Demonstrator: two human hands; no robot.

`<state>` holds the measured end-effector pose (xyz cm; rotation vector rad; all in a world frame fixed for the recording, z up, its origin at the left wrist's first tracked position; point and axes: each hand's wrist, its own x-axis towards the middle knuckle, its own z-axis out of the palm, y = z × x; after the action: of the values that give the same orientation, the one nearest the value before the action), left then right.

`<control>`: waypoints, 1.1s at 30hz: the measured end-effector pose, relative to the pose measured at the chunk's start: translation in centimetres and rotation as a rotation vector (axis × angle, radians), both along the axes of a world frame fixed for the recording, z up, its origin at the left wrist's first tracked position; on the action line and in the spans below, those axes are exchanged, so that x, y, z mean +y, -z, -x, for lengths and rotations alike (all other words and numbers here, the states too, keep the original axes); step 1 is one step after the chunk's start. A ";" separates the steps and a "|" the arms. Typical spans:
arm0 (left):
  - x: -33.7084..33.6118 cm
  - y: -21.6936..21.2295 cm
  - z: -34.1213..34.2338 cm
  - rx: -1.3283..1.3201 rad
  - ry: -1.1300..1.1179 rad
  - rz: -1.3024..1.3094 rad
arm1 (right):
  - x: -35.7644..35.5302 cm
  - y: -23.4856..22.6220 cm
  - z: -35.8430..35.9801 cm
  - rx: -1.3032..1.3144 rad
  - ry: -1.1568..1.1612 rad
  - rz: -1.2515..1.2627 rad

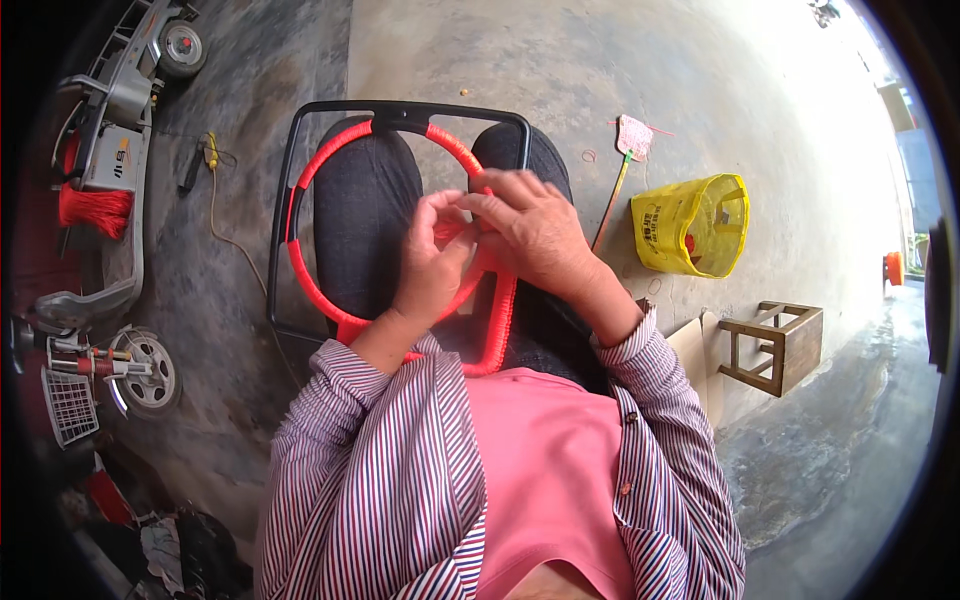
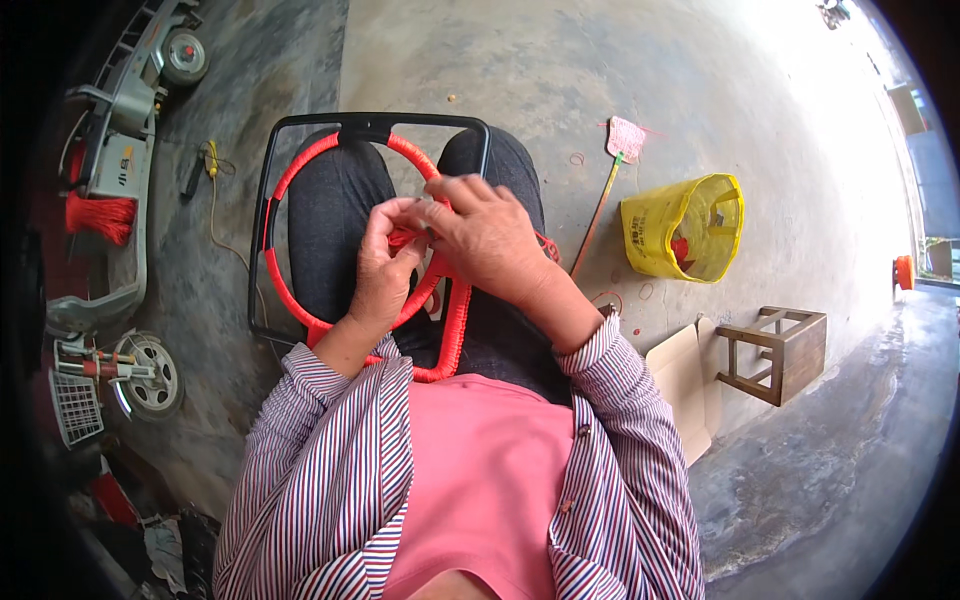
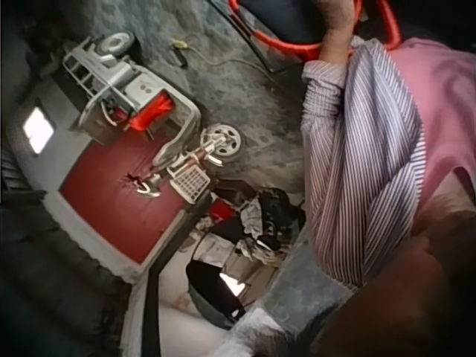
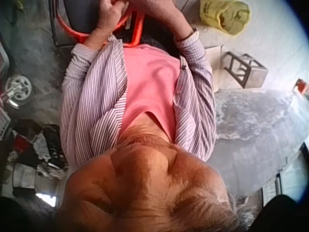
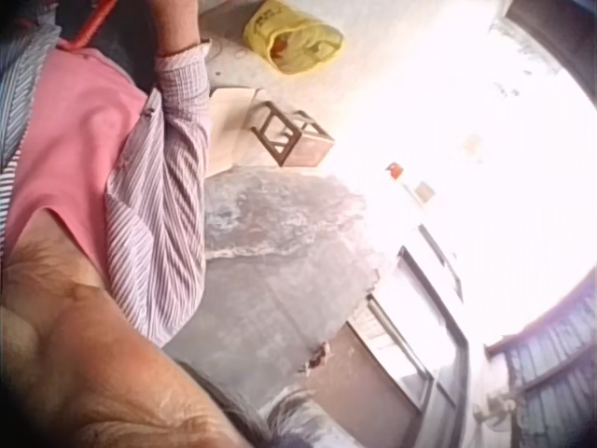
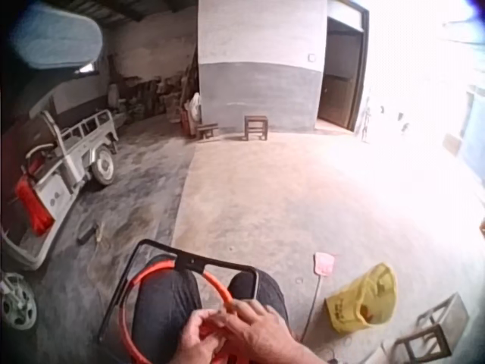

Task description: The recorder is wrapping red cord around the seat frame of a furniture item, likely a chair or stool.

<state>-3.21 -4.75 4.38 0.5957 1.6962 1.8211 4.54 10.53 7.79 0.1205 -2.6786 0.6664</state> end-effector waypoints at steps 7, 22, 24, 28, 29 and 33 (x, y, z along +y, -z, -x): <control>0.1 -0.6 0.7 -0.582 0.043 0.112 | 1.3 2.9 -3.7 0.059 0.305 0.100; 0.0 -1.2 0.7 -0.756 0.152 -0.041 | 9.1 0.5 -17.5 0.552 -0.042 1.828; 0.0 -1.1 0.8 -0.758 0.154 -0.083 | 10.6 0.3 -19.1 0.595 -0.003 1.831; -0.2 0.2 0.8 -0.715 0.180 -0.048 | 8.5 0.2 -16.1 0.460 0.526 1.624; -0.4 0.5 0.9 -0.694 0.180 -0.030 | 6.1 -0.5 -13.1 0.330 0.653 1.555; -0.6 -0.9 0.2 -0.606 0.260 0.035 | -0.2 1.9 -7.1 -0.273 0.363 1.215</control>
<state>-3.41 -5.39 5.24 0.1998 1.1788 1.5698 11.63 10.32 5.88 -0.7823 -1.9459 2.0808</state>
